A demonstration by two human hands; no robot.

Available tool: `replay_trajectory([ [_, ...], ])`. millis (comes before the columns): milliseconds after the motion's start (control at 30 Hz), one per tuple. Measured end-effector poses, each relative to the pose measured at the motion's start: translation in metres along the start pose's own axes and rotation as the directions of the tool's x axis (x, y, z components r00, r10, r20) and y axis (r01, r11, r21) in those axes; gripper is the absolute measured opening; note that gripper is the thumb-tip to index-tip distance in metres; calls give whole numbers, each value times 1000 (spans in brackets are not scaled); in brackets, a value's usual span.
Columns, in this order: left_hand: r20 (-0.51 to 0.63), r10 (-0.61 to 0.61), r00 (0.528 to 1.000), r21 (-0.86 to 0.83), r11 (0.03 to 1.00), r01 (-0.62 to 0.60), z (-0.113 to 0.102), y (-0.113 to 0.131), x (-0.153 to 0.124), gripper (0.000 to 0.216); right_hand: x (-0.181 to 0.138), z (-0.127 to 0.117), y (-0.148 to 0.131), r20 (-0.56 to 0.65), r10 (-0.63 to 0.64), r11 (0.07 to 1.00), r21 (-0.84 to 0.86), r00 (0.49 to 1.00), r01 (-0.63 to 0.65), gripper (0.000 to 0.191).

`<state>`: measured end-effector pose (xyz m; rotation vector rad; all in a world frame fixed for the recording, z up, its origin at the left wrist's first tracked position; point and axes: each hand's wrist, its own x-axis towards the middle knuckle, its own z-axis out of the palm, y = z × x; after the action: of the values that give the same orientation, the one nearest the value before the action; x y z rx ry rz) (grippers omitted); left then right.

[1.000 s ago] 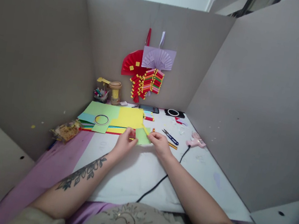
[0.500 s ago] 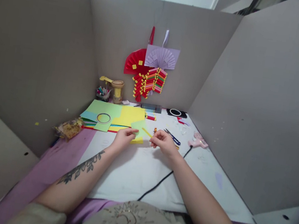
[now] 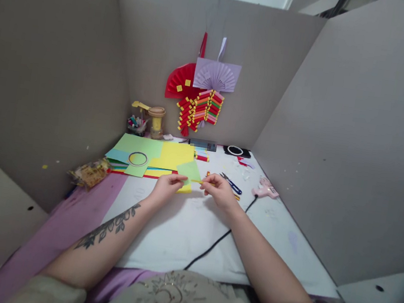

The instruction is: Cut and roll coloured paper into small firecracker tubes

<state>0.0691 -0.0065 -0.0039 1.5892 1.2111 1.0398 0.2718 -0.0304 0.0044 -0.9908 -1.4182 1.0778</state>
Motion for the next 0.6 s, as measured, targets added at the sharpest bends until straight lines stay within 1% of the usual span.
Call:
replay_trajectory([
  [167, 20, -7, 1000, 37, 999, 6, 3, -3, -1, 33, -1, 3, 0, -14, 18, 1000, 8, 1000, -18, 22],
  [300, 17, -6, 1000, 70, 998, 5, 4, 0, -2, 34, 0, 5, 2, -28, 37, 999, 2, 999, -37, 21],
  [400, 16, -3, 1000, 90, 996, 1, 4, 2, -3, 34, -1, 8, 2, -35, 47, 999, 28, 998, -46, 20],
  [467, 19, -5, 1000, 98, 995, 4, 4, 3, -4, 34, -2, 10, 0, -59, 38, 999, 30, 998, -36, 18],
  [600, 26, 1, 1000, 100, 995, -4, 5, 5, -5, 35, -3, 17, -6, -138, 31, 999, -23, 990, -34, 18],
])
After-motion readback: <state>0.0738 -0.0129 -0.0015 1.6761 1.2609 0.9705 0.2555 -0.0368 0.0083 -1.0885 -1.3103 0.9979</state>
